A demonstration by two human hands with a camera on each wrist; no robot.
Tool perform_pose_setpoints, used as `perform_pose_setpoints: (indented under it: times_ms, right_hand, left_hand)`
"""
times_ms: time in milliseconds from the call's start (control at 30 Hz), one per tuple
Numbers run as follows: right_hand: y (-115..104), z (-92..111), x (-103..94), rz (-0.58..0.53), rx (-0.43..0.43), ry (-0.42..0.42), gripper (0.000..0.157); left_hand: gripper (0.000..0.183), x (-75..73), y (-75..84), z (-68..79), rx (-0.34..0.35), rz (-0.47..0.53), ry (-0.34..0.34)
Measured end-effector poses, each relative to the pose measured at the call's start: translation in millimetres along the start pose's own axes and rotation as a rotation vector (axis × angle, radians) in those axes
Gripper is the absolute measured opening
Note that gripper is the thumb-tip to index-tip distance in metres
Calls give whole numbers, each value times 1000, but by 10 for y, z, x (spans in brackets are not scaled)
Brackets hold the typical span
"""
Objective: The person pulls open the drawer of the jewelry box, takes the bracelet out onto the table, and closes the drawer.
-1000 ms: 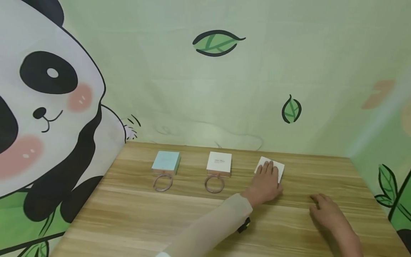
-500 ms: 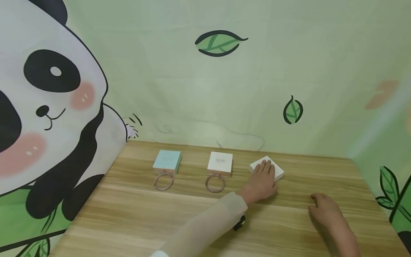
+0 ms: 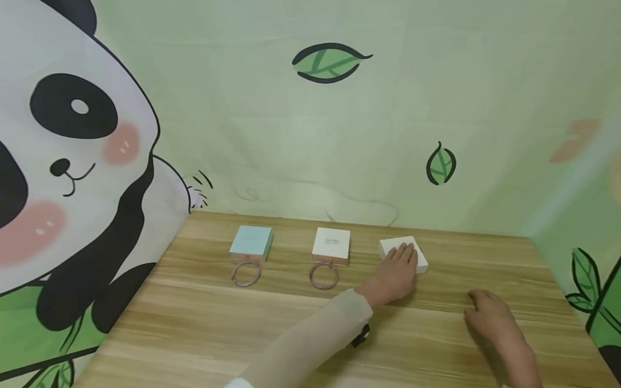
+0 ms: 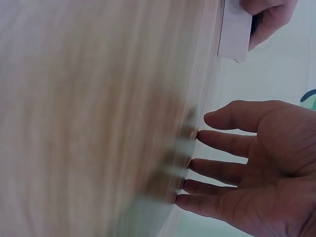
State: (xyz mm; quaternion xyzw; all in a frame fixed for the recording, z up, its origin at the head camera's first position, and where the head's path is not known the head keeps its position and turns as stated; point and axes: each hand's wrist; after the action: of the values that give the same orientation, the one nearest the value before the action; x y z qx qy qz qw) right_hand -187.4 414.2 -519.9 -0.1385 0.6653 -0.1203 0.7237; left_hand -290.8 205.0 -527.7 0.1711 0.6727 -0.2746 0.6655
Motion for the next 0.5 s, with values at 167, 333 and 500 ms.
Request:
perform_pose_setpoints:
  times_ms: [167,333,500]
  right_hand:
    - [-13,-6,-12,-1,-20,15,49]
    - [-1,14,-16,-1,-29,22,47]
    - [11,23,-11,-6,-17,19,47]
  left_hand:
    - [54,-35,7,33,33,-39,8]
    - [56,-19,9,38,3,11,31]
    - [58,48,6,0,-38,22,38]
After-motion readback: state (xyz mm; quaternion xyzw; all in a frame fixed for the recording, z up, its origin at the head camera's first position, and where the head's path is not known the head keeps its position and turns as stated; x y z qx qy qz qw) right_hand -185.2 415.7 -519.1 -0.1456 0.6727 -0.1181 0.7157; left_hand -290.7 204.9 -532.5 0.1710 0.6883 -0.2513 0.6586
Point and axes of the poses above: each hand's wrist, its own z-axis away from the middle knuckle, its own x-axis out of the palm, y = z × x
